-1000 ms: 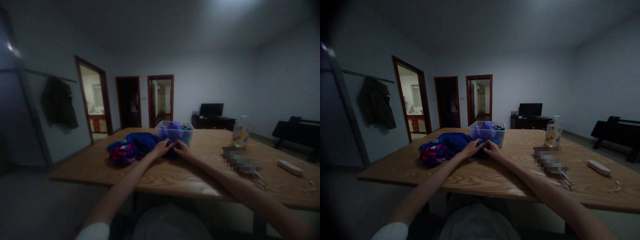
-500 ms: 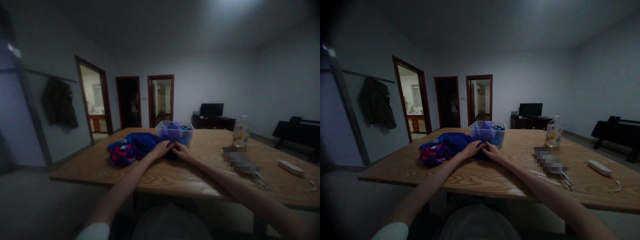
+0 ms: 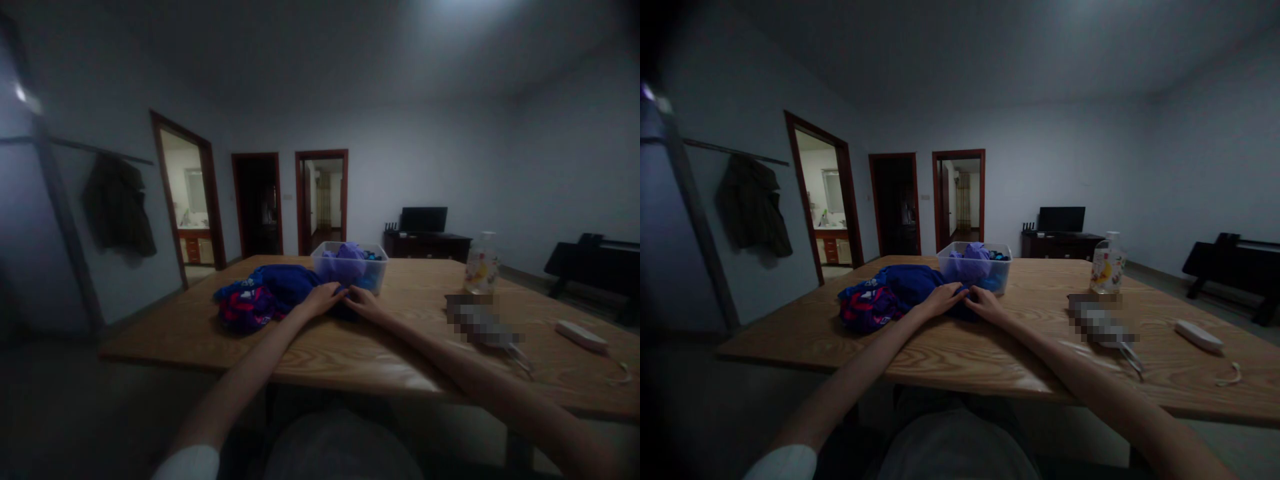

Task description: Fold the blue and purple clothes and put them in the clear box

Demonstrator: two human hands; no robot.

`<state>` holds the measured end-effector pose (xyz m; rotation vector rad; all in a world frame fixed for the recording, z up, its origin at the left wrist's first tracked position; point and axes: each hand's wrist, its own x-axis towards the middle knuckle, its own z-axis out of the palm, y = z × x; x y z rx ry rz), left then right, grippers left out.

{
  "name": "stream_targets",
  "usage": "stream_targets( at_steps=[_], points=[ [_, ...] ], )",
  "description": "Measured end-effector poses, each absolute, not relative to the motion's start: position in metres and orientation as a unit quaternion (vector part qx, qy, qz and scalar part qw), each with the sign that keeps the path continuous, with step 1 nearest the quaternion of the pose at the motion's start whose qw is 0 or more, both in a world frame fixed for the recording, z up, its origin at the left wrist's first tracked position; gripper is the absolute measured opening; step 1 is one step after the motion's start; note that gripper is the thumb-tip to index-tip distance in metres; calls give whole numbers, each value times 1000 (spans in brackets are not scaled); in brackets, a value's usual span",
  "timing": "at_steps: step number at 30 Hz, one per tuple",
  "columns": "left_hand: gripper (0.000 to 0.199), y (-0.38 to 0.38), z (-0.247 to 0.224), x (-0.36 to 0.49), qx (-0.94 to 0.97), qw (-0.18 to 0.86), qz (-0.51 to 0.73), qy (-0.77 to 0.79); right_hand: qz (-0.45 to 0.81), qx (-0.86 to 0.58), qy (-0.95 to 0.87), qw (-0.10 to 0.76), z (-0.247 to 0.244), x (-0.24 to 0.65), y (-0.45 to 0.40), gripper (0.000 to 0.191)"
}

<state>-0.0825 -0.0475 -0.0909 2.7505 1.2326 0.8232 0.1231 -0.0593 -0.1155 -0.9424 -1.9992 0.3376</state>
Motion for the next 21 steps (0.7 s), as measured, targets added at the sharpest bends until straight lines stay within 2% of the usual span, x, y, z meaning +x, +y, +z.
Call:
stream_targets(
  at_steps=[10, 21],
  points=[
    [61, -48, -92, -83, 883, 2, 244, 401, 91, -354, -838, 405, -116, 125, -62, 20],
    [64, -47, -92, -82, 882, 2, 237, 407, 95, -355, -846, 386, -122, 125, -57, 27]
  ],
)
